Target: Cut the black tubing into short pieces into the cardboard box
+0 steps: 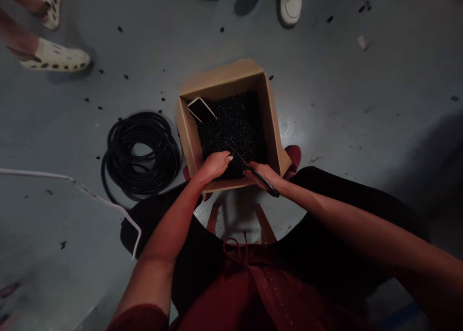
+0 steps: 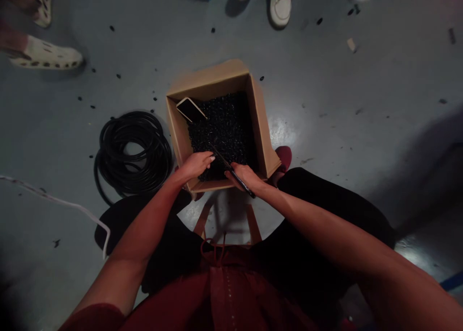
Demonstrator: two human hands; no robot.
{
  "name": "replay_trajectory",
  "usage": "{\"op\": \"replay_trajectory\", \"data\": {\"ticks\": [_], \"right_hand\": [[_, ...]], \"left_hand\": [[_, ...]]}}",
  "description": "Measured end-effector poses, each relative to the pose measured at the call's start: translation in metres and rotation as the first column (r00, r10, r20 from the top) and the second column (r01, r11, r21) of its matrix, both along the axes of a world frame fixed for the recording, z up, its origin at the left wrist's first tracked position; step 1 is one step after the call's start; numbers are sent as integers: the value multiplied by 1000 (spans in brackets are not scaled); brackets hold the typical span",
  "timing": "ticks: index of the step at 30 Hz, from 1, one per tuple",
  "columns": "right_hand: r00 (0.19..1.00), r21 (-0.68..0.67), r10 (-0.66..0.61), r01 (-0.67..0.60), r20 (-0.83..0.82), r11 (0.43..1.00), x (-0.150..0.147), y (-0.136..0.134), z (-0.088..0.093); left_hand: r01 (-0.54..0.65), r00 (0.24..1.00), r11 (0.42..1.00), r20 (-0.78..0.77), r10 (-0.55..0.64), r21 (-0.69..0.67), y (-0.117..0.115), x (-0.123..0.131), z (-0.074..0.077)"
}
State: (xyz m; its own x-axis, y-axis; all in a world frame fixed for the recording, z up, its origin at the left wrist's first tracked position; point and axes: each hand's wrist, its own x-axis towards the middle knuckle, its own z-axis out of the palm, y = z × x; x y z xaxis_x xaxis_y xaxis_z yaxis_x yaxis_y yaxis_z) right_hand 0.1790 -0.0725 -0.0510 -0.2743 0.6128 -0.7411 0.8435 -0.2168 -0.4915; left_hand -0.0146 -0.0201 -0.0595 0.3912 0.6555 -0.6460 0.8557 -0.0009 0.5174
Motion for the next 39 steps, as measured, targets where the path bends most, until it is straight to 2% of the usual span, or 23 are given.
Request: {"op": "replay_trajectory", "data": {"ticks": [5, 7, 9, 13, 16, 18, 21, 27, 33, 39], "right_hand": [[999, -68, -37, 37, 0, 997, 1, 5, 7], [992, -122, -122, 117, -40, 986, 2, 8, 10], [973, -148, -216, 202, -85, 968, 4, 12, 12], [923, -127, -347, 328, -169, 936, 9, 21, 10], [885, -110, -404, 389, -230, 915, 13, 25, 6], [883, -70, -394, 390, -255, 918, 15, 26, 4], [907, -5, -331, 341, -262, 940, 15, 27, 9], [949, 17, -227, 236, -221, 972, 8, 28, 29], [956, 54, -193, 210, -221, 976, 7, 26, 27], [955, 71, -169, 191, -244, 979, 9, 26, 25]], "left_hand": [[-37, 999, 999, 29, 37, 8, 1, 2, 2], [-98, 992, 995, 81, 98, 1, 4, 1, 3], [-208, 967, 978, 144, 209, -28, 8, 0, 4], [-475, 831, 871, 262, 491, -126, 15, -4, 8], [-540, 739, 816, 348, 577, -206, 19, -6, 13], [-562, 697, 792, 380, 608, -237, 20, -6, 16], [-603, 670, 770, 391, 631, -209, 23, -7, 19], [-597, 726, 795, 347, 593, -110, 24, -11, 13], [-548, 772, 834, 345, 534, -65, 24, -13, 7], [-504, 794, 859, 341, 503, -94, 23, -10, 11]]}}
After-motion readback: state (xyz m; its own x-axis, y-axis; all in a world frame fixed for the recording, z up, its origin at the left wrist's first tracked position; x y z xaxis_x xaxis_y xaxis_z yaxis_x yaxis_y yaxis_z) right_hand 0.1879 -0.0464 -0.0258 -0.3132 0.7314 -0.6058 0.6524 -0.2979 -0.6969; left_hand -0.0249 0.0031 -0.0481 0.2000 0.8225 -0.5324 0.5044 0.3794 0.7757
